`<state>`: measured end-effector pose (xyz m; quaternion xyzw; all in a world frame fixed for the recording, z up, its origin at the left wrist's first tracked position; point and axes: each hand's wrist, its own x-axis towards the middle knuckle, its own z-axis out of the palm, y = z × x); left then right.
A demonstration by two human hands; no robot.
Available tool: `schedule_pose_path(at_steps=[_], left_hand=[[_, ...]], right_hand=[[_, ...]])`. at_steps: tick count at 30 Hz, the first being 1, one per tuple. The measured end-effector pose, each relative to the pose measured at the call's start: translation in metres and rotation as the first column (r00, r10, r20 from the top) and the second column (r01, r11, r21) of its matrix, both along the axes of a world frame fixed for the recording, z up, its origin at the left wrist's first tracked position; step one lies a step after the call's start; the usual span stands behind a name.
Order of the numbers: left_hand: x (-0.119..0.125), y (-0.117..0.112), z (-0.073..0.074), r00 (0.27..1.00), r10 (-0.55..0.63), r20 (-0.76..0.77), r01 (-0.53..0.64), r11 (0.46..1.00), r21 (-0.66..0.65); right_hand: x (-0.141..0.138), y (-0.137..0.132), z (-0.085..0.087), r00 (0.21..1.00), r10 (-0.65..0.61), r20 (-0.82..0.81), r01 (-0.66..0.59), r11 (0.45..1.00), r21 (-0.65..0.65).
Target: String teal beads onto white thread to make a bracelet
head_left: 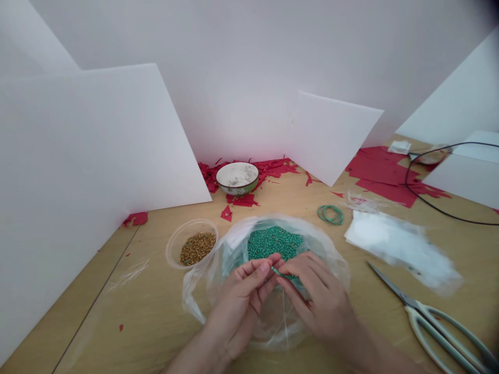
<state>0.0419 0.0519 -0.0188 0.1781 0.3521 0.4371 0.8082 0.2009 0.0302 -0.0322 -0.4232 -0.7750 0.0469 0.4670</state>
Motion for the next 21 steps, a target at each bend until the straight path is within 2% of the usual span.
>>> schedule_pose_path(at_steps=[21], left_hand=[[-0.0001, -0.0006, -0.0007, 1.0, -0.008, -0.001, 0.008, 1.0, 0.008]], right_hand=[[-0.0004, -0.0006, 0.0001, 0.999, -0.009, 0.031, 0.008, 1.0, 0.014]])
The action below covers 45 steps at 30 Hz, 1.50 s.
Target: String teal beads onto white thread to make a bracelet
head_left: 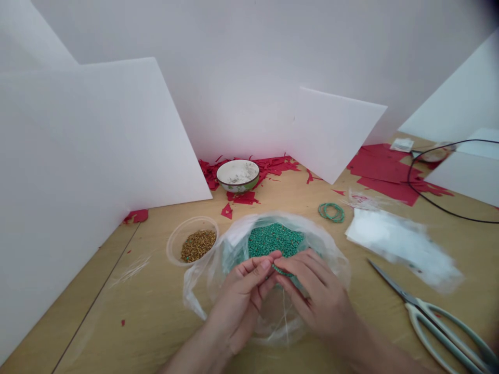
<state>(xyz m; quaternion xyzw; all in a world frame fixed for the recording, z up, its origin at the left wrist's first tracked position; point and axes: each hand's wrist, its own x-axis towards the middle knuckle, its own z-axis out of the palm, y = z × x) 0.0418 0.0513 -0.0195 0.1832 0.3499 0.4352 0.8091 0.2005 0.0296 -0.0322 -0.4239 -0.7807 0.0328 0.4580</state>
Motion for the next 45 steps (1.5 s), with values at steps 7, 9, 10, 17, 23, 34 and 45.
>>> schedule_pose_path(at_steps=[7, 9, 10, 17, 23, 34, 45], left_hand=[[0.001, 0.0, -0.001, 1.0, -0.006, -0.013, 0.006, 1.0, 0.018], [0.001, 0.0, -0.001, 1.0, 0.003, -0.017, -0.002, 1.0, 0.017], [0.001, 0.0, -0.001, 1.0, 0.009, -0.021, -0.008, 1.0, 0.012], [0.003, 0.001, 0.0, 0.999, 0.035, -0.042, -0.035, 0.999, 0.0], [0.004, -0.001, -0.001, 0.997, 0.044, -0.06, -0.044, 0.999, 0.011], [-0.004, 0.013, 0.011, 0.982, 0.027, 0.189, -0.008, 0.995, -0.104], [-0.004, 0.009, 0.014, 0.981, 0.016, 0.194, 0.002, 0.996, -0.091]], right_hand=[[0.0, 0.0, -0.004, 1.0, 0.01, 0.011, -0.009, 0.999, -0.045], [0.001, 0.001, -0.004, 1.0, 0.028, 0.008, -0.028, 0.998, -0.048], [0.001, 0.001, -0.005, 1.0, 0.03, 0.0, -0.03, 0.999, -0.043], [-0.003, 0.002, -0.002, 0.999, -0.004, -0.04, 0.003, 1.0, -0.025], [-0.002, 0.002, 0.002, 0.999, -0.044, -0.001, 0.044, 0.999, -0.011], [0.008, -0.001, 0.002, 0.994, -0.032, 0.107, 0.035, 0.999, -0.03], [0.004, -0.006, -0.001, 0.986, -0.044, 0.163, 0.05, 0.998, -0.035]])
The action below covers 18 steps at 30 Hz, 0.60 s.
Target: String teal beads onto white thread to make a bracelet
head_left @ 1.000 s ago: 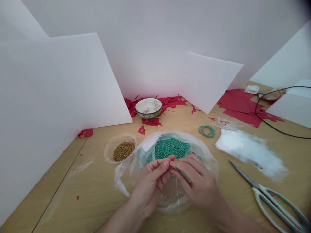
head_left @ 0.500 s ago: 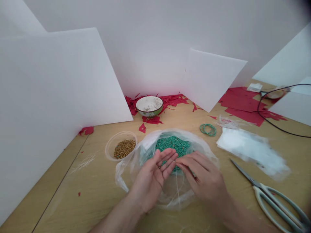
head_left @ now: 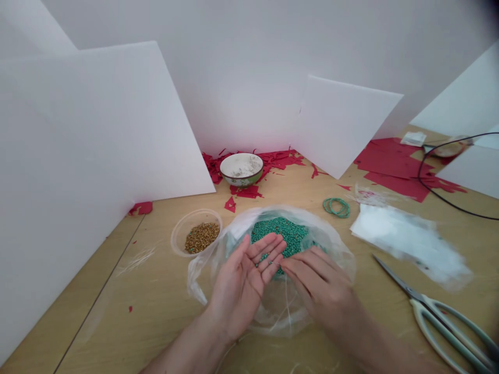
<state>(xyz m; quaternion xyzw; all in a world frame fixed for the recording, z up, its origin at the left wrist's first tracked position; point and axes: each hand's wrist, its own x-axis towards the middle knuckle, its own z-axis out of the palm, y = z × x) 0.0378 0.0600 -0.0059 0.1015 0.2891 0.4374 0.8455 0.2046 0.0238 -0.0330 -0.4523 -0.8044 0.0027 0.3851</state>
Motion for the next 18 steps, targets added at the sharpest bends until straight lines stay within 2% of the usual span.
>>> schedule_pose_path(at_steps=[8, 12, 15, 17, 18], left_hand=[[0.001, 0.0, 0.001, 1.0, 0.0, -0.017, 0.0, 1.0, 0.017], [0.003, -0.001, 0.002, 1.0, -0.014, -0.024, 0.015, 0.999, 0.044], [0.005, 0.0, 0.0, 0.997, -0.034, -0.068, 0.041, 0.993, 0.108], [0.005, 0.002, -0.003, 0.981, -0.008, -0.196, 0.057, 0.967, 0.247], [0.004, 0.003, -0.005, 0.951, 0.017, -0.308, 0.099, 0.929, 0.357]], right_hand=[[0.0, -0.002, -0.002, 1.0, 0.014, 0.0, -0.014, 1.0, 0.005], [-0.002, 0.0, -0.004, 0.998, 0.015, -0.065, -0.017, 0.999, -0.034], [-0.003, 0.006, -0.005, 0.965, -0.042, -0.257, -0.022, 0.97, -0.243], [-0.003, 0.012, -0.005, 0.89, -0.148, -0.43, -0.071, 0.889, -0.452], [-0.002, 0.014, -0.005, 0.839, -0.208, -0.503, -0.113, 0.838, -0.534]])
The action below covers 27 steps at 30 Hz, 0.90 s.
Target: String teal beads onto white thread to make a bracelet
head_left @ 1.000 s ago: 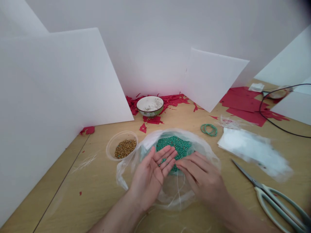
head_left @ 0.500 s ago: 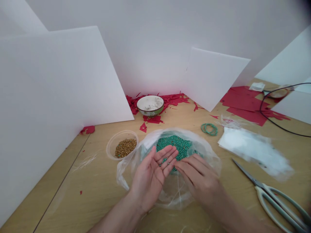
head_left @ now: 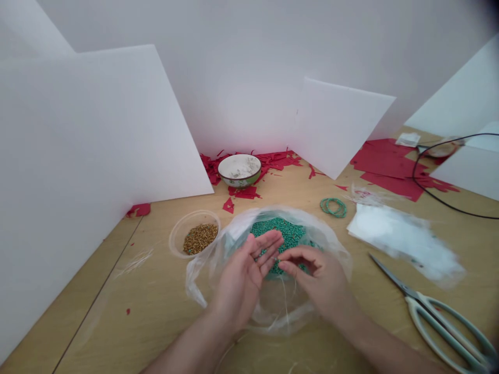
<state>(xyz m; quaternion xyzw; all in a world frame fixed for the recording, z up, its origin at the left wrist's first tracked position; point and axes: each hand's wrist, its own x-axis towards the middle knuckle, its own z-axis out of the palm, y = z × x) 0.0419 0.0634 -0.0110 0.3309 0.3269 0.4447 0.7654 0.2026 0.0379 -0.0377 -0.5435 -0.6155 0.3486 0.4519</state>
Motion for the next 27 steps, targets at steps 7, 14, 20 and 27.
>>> schedule_pose_path(at_steps=[7, 14, 20, 27], left_hand=[[-0.01, 0.003, -0.007, 0.723, 0.184, -0.666, 0.299, 0.786, 0.541], [-0.009, 0.006, -0.003, 0.769, 0.3, -0.565, 0.16, 0.765, 0.623], [-0.015, 0.007, 0.005, 0.688, 0.345, -0.638, 0.279, 0.686, 0.672], [-0.015, 0.004, 0.017, 0.659, 0.379, -0.649, 0.325, 0.635, 0.701]], right_hand=[[0.003, 0.004, 0.0, 0.963, -0.072, -0.261, 0.024, 0.983, -0.182], [0.002, 0.001, 0.003, 0.966, -0.028, -0.256, -0.021, 0.982, -0.188], [0.011, 0.004, 0.019, 0.992, 0.115, -0.055, -0.119, 0.99, -0.073], [0.007, 0.01, 0.027, 0.958, 0.204, -0.203, -0.226, 0.97, -0.092]])
